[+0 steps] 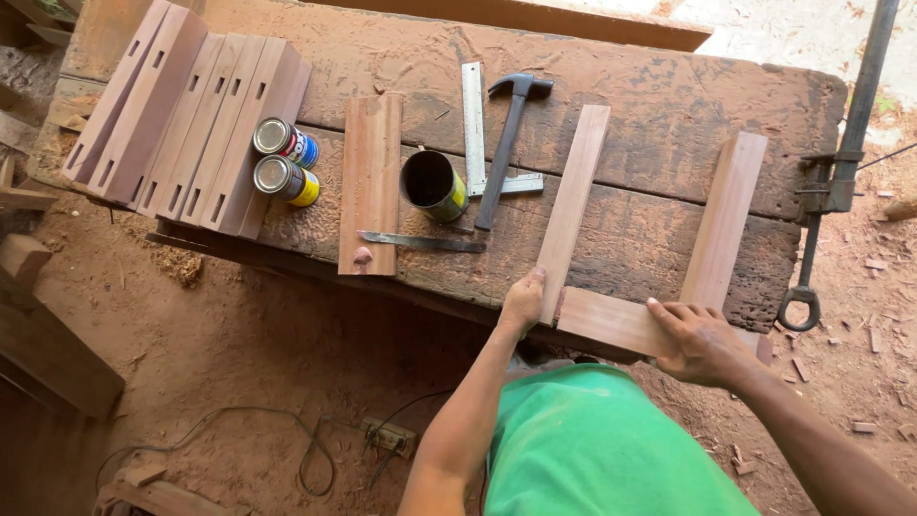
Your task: The person applies glue to the end of a wooden rail, fits it into a rectangular frame of slats on the workbench, squares the joints, then places a long bar clamp across the frame and tightens it with a hammer to hold the assembly.
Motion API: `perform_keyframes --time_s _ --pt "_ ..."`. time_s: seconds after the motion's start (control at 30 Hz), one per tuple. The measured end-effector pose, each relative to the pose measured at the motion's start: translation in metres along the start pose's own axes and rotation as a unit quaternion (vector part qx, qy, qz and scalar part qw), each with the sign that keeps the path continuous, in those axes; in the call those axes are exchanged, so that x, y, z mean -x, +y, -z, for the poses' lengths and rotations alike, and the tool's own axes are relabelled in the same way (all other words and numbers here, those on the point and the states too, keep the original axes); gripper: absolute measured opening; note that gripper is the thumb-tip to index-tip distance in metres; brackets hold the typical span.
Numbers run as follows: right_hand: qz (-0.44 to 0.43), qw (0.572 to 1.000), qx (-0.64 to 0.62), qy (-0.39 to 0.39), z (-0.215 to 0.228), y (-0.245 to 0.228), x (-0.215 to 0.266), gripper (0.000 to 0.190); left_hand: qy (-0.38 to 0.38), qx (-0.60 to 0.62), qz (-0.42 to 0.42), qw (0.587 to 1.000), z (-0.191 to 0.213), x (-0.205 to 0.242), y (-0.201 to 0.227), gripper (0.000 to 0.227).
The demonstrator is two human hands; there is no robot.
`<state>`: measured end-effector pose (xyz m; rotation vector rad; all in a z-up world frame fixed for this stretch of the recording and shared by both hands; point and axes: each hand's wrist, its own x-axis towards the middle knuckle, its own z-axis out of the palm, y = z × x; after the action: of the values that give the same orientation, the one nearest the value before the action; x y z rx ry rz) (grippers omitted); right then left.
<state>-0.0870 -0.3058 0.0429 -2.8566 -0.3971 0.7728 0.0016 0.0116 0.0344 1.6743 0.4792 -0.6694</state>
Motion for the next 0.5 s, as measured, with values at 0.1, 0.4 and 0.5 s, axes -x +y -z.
perform_keyframes --time_s 0.1,0.4,0.5 --pt "0.036 0.999 0.016 0.01 0.001 -0.001 -0.011 0.114 0.001 -0.039 0.024 0.999 0.001 0.005 0.009 0.058" --pt "0.065 0.997 0.042 0.015 0.015 -0.022 -0.011 0.097 0.008 -0.064 0.018 0.998 0.004 -0.018 -0.026 0.06" --pt "0.052 0.996 0.06 0.043 0.0 -0.032 -0.02 0.1 0.045 -0.072 -0.012 0.996 0.013 -0.023 -0.025 0.062"
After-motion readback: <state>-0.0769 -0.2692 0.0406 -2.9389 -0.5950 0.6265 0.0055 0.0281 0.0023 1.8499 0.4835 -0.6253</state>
